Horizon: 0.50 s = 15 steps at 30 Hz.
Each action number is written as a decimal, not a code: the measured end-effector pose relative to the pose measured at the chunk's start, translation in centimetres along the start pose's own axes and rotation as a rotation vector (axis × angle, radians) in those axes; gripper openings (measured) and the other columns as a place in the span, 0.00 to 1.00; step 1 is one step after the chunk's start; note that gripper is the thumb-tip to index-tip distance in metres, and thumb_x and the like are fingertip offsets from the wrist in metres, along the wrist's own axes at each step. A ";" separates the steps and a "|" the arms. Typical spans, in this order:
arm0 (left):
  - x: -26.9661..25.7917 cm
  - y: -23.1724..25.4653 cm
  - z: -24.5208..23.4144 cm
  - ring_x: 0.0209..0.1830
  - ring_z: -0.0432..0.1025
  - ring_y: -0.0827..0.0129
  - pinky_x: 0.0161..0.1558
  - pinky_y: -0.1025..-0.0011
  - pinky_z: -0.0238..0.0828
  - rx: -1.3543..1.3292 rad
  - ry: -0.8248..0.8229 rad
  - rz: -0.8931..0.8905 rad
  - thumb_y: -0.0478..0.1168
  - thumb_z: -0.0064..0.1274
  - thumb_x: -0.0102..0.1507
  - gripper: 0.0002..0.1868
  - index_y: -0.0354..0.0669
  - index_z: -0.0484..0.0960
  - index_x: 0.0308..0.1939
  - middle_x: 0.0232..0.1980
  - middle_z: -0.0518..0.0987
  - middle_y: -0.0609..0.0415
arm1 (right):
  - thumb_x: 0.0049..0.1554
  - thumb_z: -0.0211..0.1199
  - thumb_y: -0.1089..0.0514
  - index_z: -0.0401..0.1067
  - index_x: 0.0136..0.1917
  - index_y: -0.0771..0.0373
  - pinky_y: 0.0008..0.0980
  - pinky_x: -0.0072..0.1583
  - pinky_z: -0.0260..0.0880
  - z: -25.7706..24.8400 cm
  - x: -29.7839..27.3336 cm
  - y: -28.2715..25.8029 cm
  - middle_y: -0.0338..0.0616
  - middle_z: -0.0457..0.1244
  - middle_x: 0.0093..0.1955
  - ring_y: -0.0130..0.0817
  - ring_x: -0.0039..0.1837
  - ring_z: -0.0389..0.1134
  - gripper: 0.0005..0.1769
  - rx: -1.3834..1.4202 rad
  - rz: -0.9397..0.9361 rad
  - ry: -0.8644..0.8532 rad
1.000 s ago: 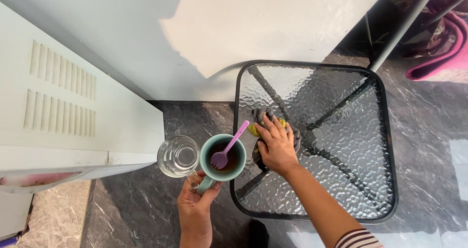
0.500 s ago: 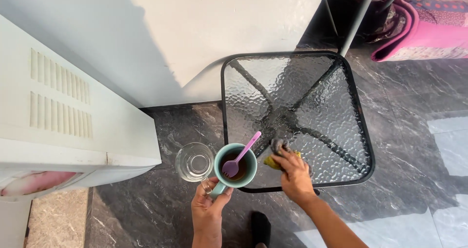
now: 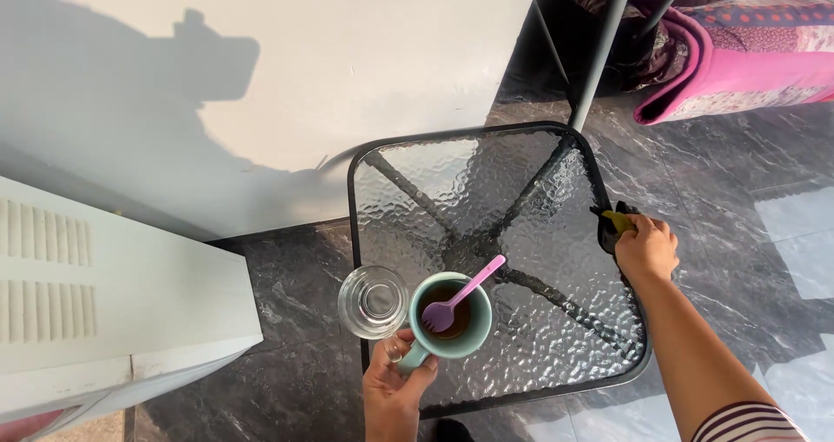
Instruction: The person is cleaning the dining table and organizing objects onto a tray, then moving items between the dining area and kitchen.
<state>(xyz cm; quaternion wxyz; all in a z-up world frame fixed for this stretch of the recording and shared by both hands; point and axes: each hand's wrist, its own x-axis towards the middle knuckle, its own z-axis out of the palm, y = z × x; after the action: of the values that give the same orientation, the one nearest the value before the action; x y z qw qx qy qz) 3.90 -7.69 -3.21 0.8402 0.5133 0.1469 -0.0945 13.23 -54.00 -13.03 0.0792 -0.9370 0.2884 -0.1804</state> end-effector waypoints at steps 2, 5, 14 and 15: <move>1.0 0.1 0.9 0.50 0.76 0.68 0.46 0.69 0.77 0.007 0.029 -0.038 0.20 0.57 0.55 0.12 0.36 0.77 0.38 0.58 0.77 0.49 | 0.55 0.65 0.44 0.80 0.56 0.59 0.51 0.57 0.66 -1.3 1.1 -1.4 0.49 0.68 0.54 0.49 0.57 0.66 0.22 0.181 0.256 -0.270; 1.9 0.4 1.0 0.50 0.77 0.68 0.46 0.68 0.79 0.012 0.056 -0.079 0.20 0.56 0.55 0.12 0.37 0.76 0.36 0.59 0.76 0.49 | 0.51 0.70 0.27 0.78 0.56 0.64 0.38 0.49 0.67 -2.0 1.0 -3.2 0.46 0.69 0.46 0.36 0.47 0.68 0.39 0.410 0.508 -0.533; 2.3 1.7 0.9 0.49 0.77 0.67 0.45 0.69 0.79 0.023 0.116 -0.061 0.23 0.57 0.56 0.10 0.39 0.75 0.33 0.57 0.78 0.48 | 0.48 0.76 0.35 0.78 0.53 0.61 0.30 0.35 0.61 -2.6 -0.9 -4.0 0.36 0.67 0.39 0.23 0.35 0.62 0.32 0.699 0.471 -0.452; 2.2 1.6 0.8 0.49 0.77 0.68 0.45 0.69 0.78 0.019 0.118 -0.035 0.23 0.58 0.56 0.10 0.39 0.75 0.33 0.56 0.78 0.49 | 0.49 0.76 0.36 0.78 0.52 0.63 0.30 0.34 0.61 -2.7 -1.0 -4.1 0.36 0.67 0.37 0.23 0.34 0.62 0.31 0.712 0.458 -0.443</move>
<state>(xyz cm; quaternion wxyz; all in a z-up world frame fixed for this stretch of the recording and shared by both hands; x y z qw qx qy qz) 6.62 -7.69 -2.32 0.8234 0.5233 0.2044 -0.0803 13.49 -50.23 -9.80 0.4927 -0.7799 0.3838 -0.0417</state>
